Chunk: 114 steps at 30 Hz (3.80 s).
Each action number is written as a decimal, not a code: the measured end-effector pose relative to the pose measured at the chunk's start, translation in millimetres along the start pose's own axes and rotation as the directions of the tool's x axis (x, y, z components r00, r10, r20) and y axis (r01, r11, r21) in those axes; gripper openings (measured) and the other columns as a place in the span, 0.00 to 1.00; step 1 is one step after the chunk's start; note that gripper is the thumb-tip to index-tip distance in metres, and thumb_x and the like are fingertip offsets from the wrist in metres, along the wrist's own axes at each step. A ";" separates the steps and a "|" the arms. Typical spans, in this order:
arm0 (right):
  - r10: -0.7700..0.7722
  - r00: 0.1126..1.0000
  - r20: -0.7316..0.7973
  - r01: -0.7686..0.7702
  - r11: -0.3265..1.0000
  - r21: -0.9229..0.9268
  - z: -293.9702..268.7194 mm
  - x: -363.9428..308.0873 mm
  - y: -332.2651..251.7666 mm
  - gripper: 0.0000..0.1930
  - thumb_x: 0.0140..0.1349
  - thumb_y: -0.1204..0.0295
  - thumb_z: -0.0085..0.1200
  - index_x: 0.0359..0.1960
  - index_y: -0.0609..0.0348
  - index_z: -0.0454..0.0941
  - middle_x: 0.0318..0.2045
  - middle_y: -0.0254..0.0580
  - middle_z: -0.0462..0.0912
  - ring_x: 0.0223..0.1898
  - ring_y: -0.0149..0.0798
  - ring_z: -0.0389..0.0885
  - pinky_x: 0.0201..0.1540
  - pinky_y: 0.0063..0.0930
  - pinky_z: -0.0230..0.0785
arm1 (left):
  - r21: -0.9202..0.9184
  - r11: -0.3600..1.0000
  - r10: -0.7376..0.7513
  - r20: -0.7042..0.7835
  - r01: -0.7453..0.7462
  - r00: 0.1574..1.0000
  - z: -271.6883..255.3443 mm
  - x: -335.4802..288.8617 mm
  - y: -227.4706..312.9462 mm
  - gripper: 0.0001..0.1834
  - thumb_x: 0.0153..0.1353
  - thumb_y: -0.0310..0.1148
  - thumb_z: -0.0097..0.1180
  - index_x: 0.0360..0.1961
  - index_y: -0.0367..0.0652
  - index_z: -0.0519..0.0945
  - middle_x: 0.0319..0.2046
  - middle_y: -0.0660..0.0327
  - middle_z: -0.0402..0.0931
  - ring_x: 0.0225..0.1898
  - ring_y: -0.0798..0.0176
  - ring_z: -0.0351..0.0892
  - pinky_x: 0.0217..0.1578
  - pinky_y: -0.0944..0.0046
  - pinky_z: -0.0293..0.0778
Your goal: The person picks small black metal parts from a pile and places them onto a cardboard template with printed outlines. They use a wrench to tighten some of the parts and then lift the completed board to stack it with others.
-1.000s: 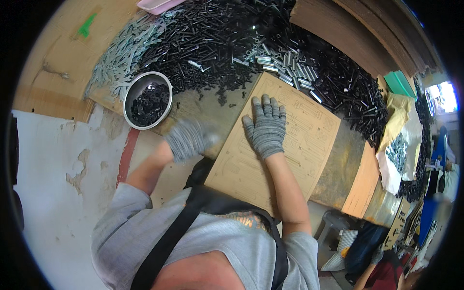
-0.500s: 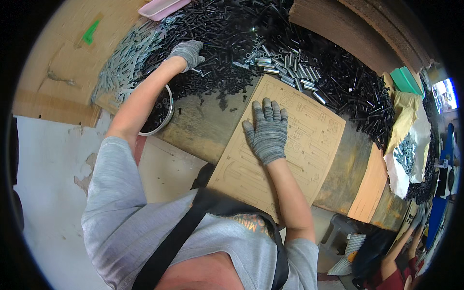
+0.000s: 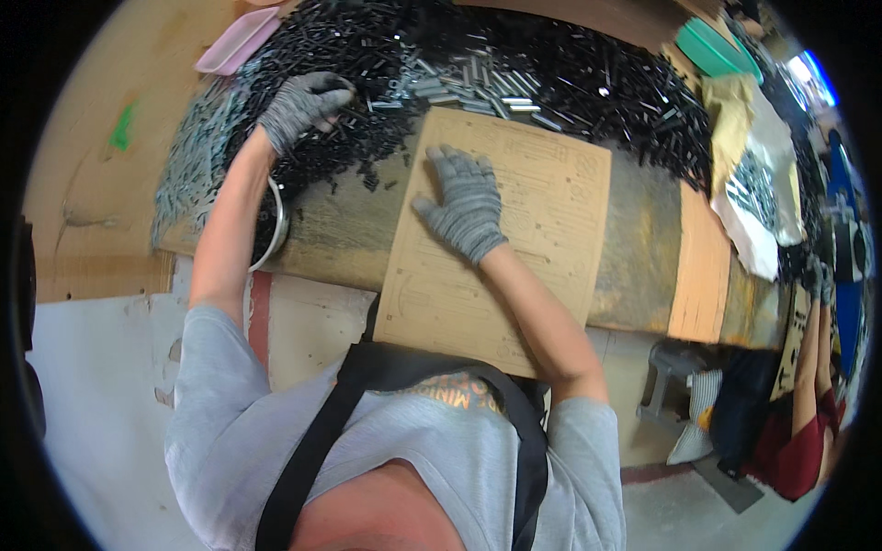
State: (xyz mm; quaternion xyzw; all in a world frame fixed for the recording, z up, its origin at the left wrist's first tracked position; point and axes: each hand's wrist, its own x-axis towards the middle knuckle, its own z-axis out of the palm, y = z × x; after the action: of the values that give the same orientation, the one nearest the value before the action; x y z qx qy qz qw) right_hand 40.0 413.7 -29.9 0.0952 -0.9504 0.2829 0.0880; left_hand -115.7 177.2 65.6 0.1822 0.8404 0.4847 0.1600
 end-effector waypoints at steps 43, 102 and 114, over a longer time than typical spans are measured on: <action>0.284 0.957 -0.061 -0.288 0.953 -0.096 -49.4 -5.9 61.9 0.13 0.53 0.62 0.59 0.37 0.53 0.81 0.33 0.44 0.83 0.36 0.47 0.81 0.41 0.39 0.72 | 0.477 0.795 0.264 0.285 -0.375 0.922 170.4 22.8 -9.7 0.21 0.55 0.44 0.56 0.48 0.47 0.79 0.46 0.57 0.77 0.51 0.54 0.74 0.54 0.59 0.68; 0.010 0.997 -0.079 -0.027 0.976 -0.216 -78.7 -25.9 109.5 0.14 0.54 0.58 0.59 0.41 0.47 0.82 0.35 0.36 0.79 0.39 0.41 0.79 0.42 0.34 0.72 | 0.543 0.761 0.333 0.142 -0.355 0.932 191.2 13.8 -4.3 0.20 0.53 0.48 0.60 0.44 0.50 0.81 0.42 0.60 0.77 0.47 0.56 0.77 0.49 0.60 0.72; -0.009 0.993 -0.117 -0.014 0.980 -0.199 -73.2 -24.0 104.4 0.12 0.55 0.60 0.58 0.38 0.48 0.83 0.33 0.37 0.79 0.37 0.44 0.78 0.39 0.36 0.71 | 0.524 0.779 0.331 0.123 -0.344 0.936 203.6 15.5 -8.5 0.19 0.54 0.49 0.57 0.42 0.51 0.82 0.41 0.60 0.77 0.47 0.55 0.76 0.49 0.59 0.70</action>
State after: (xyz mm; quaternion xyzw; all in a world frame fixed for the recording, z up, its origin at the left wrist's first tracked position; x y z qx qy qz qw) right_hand 47.3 543.2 -29.2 0.0680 -0.9673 0.1913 0.1523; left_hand -39.9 334.4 -40.8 0.3728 0.8938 0.2483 0.0233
